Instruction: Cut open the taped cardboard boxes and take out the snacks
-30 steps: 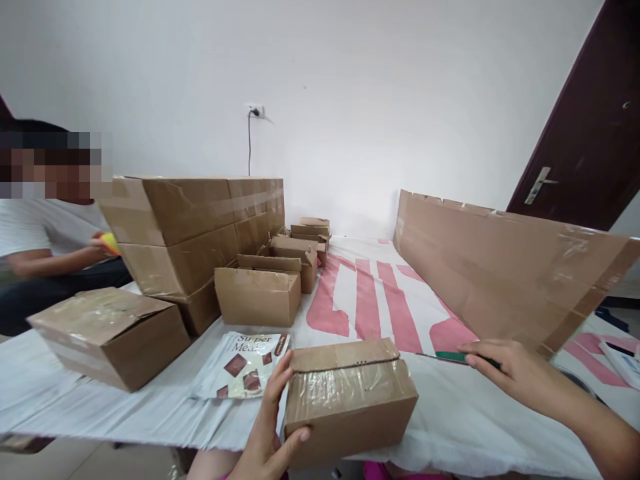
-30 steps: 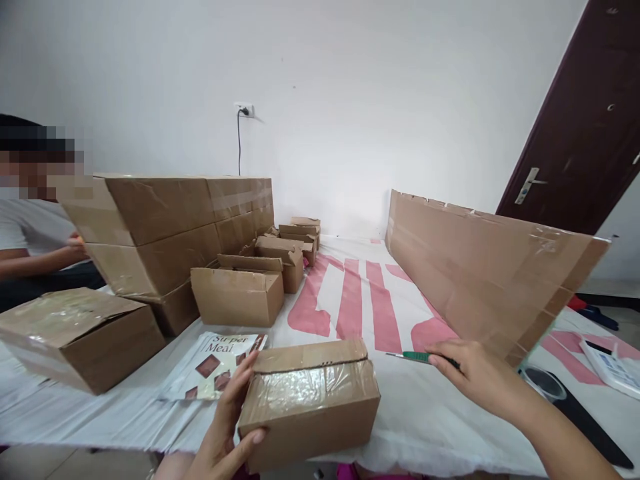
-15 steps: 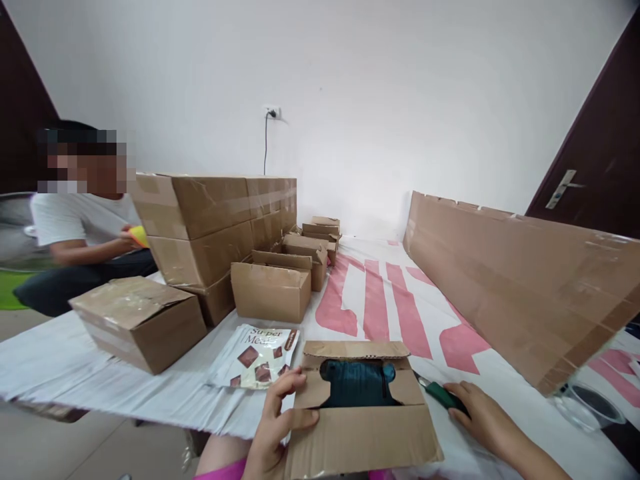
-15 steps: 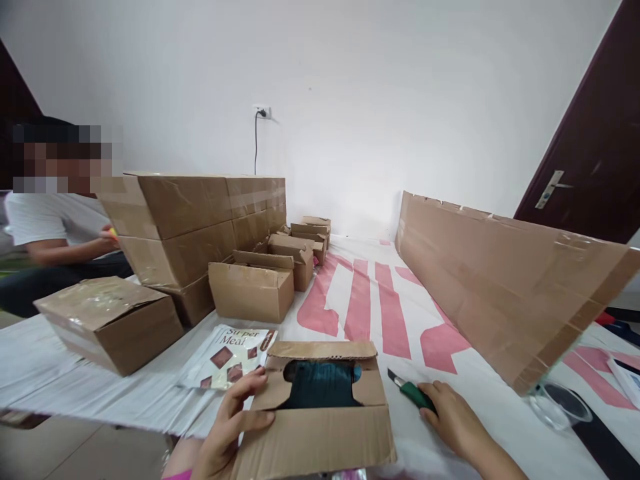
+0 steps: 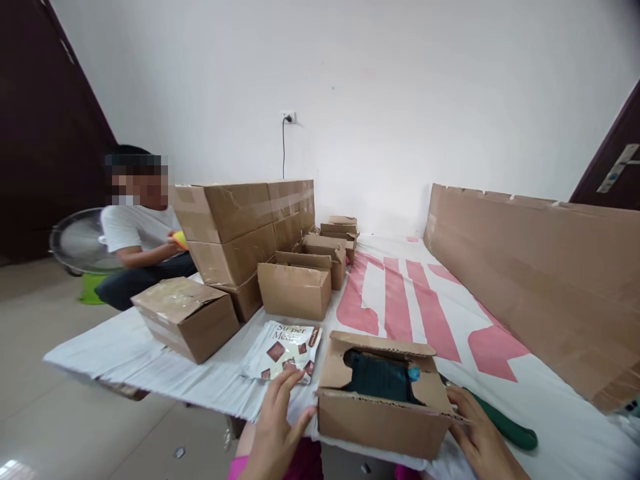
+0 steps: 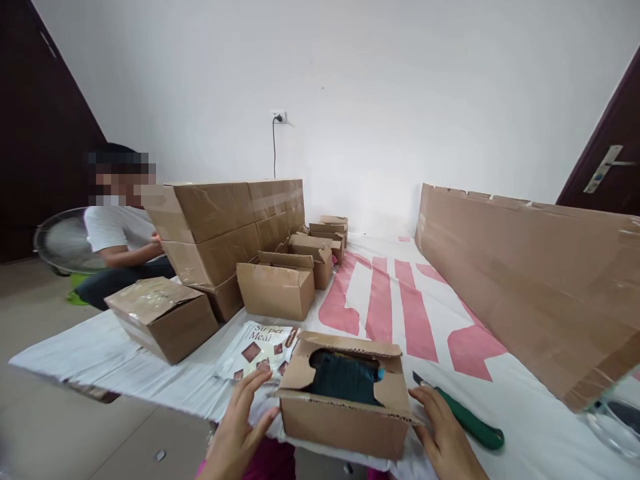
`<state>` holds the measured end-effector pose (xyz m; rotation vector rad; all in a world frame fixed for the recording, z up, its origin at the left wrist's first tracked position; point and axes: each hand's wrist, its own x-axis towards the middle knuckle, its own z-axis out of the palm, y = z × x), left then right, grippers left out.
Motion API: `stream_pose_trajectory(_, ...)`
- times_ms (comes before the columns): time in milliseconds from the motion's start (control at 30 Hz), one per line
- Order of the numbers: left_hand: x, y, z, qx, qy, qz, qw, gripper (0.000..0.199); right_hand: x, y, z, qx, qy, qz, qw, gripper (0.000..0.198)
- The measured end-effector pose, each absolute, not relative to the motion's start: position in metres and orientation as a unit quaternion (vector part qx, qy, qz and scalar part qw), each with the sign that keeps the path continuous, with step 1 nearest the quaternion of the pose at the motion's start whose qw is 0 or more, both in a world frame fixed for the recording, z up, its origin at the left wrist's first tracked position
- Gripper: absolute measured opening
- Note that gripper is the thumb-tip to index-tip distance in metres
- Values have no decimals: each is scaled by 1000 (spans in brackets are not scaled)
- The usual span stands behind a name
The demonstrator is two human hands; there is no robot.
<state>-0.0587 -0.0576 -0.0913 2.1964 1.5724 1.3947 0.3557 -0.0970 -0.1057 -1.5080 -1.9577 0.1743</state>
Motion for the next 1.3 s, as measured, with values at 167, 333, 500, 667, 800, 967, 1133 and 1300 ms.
stream_pose_trajectory(167, -102, -22, -89, 684, 676, 268, -57, 54, 361, -96, -128, -583, -737, 60, 337, 33)
stream_pose_trajectory(333, -125, 11, -74, 752, 651, 88, -55, 60, 353, -96, -116, -566, -751, 46, 337, 27)
stream_pose_trajectory(500, -153, 40, -33, 820, 548, 117, -112, 46, 344, -100, -106, -552, -757, 41, 349, 23)
stream_pose_trajectory(667, -170, 81, 2, 785, 568, 182, -165, 37, 340, -100, -102, -551, -761, 34, 339, 21)
stream_pose_trajectory(800, -157, 97, -16, 754, 597, 205, -182, 33, 336, -101, -98, -552, -765, 36, 328, 21)
stream_pose_trajectory(967, -124, 77, -43, 726, 584, 309, -192, 30, 331, -105, -94, -564, -758, 48, 323, 21)
stream_pose_trajectory(1133, -79, 16, 3, 732, 464, 496, -48, 21, 329, -106, -93, -572, -749, 64, 327, 21)
stream_pose_trajectory(1300, -18, -54, 69, 866, 266, 424, -15, 27, 331, -101, -91, -579, -710, 130, 379, 27)
